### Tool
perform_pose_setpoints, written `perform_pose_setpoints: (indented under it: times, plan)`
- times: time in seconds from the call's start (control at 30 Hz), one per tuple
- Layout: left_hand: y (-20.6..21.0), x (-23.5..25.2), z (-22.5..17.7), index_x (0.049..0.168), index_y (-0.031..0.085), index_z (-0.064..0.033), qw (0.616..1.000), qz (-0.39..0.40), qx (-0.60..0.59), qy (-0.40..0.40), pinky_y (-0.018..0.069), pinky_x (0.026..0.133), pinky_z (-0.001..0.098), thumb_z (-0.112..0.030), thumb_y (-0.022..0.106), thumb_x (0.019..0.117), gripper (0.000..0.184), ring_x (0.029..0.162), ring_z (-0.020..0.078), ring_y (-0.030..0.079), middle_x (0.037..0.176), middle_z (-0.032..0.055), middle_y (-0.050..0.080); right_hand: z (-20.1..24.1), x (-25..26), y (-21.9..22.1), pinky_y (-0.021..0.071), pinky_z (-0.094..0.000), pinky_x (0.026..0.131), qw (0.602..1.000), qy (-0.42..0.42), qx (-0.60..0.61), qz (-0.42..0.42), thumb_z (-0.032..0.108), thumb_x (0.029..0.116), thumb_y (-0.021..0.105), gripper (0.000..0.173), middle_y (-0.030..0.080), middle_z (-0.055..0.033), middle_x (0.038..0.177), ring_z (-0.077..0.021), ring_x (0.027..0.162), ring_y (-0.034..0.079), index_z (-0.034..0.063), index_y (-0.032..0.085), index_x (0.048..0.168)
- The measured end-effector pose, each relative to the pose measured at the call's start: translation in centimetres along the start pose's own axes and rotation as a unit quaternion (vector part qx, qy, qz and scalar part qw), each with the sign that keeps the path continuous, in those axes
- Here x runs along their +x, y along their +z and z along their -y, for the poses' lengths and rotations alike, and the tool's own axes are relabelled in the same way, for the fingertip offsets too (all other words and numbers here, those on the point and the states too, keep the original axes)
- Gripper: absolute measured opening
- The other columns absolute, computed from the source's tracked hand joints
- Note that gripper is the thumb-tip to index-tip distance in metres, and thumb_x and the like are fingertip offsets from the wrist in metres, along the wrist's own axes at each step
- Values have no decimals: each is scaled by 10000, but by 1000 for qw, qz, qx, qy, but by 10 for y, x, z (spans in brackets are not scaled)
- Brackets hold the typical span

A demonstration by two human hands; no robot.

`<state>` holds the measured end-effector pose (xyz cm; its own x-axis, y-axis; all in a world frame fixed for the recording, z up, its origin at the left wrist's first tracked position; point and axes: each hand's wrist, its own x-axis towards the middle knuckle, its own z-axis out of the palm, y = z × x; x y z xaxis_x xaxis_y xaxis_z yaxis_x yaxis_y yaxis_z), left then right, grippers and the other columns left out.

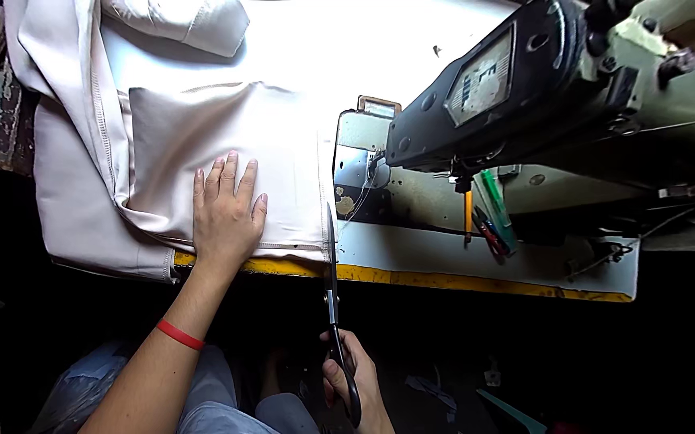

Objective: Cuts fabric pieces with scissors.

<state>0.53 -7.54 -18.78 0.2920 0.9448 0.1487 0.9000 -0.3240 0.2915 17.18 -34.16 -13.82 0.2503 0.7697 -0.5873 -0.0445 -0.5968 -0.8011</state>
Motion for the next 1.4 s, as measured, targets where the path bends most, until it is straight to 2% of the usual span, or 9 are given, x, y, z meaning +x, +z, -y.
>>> perform_pose_setpoints:
  times: [0.17, 0.3, 0.63, 0.73, 0.97, 1.23, 1.4]
  plan:
    - [-1, 0, 1, 1575, 441, -209, 1000, 8, -2, 2, 145, 1255, 575, -479, 330, 1073, 581, 1534, 313, 317, 1644, 110, 379, -7, -3, 7, 492, -286, 374, 1000, -6, 7, -29, 684, 777, 768, 864, 532, 3, 658, -111, 423, 492, -6, 584, 1263]
    - [-1, -2, 3, 1592, 411, -215, 1000, 18, -10, 9, 124, 1254, 587, -481, 316, 1080, 584, 1550, 318, 281, 1660, 109, 348, -10, -5, 9, 456, -256, 382, 999, -20, 41, -20, 613, 812, 782, 819, 532, 12, 643, -92, 440, 479, -31, 566, 1271]
    - [-1, -6, 3, 1598, 398, -223, 1000, 18, -7, 7, 114, 1258, 584, -484, 311, 1083, 583, 1560, 311, 258, 1670, 100, 331, -17, -11, 11, 399, -237, 353, 995, 11, 96, -22, 526, 810, 830, 758, 511, 19, 590, -66, 404, 427, -18, 567, 1268]
    - [-1, -5, 4, 1597, 398, -223, 1000, 18, -3, 9, 117, 1258, 584, -486, 312, 1081, 586, 1560, 312, 257, 1670, 100, 331, -19, -13, 14, 394, -234, 350, 994, 10, 109, -16, 532, 826, 813, 751, 483, 38, 588, -59, 402, 414, -5, 545, 1277]
    - [-1, -4, 3, 1605, 385, -234, 1000, 21, -2, 6, 108, 1262, 577, -488, 304, 1080, 589, 1565, 301, 247, 1677, 91, 319, -14, -15, 18, 415, -239, 349, 994, 21, 105, -27, 453, 830, 834, 715, 525, 19, 592, -69, 401, 445, -17, 549, 1287]
    - [-2, -5, 3, 1605, 384, -218, 1000, 27, -5, 13, 100, 1260, 583, -484, 301, 1082, 593, 1566, 310, 240, 1680, 106, 308, -16, -18, 12, 428, -241, 355, 995, 19, 101, -9, 498, 825, 826, 769, 542, 18, 618, -64, 409, 456, -21, 534, 1311]
    - [-2, -10, 5, 1603, 391, -217, 1000, 25, 2, 17, 111, 1256, 592, -485, 305, 1082, 592, 1558, 311, 262, 1672, 111, 325, -24, -9, 10, 441, -261, 404, 994, -40, 93, 46, 736, 817, 691, 962, 513, 6, 703, -87, 478, 456, -30, 478, 1359]
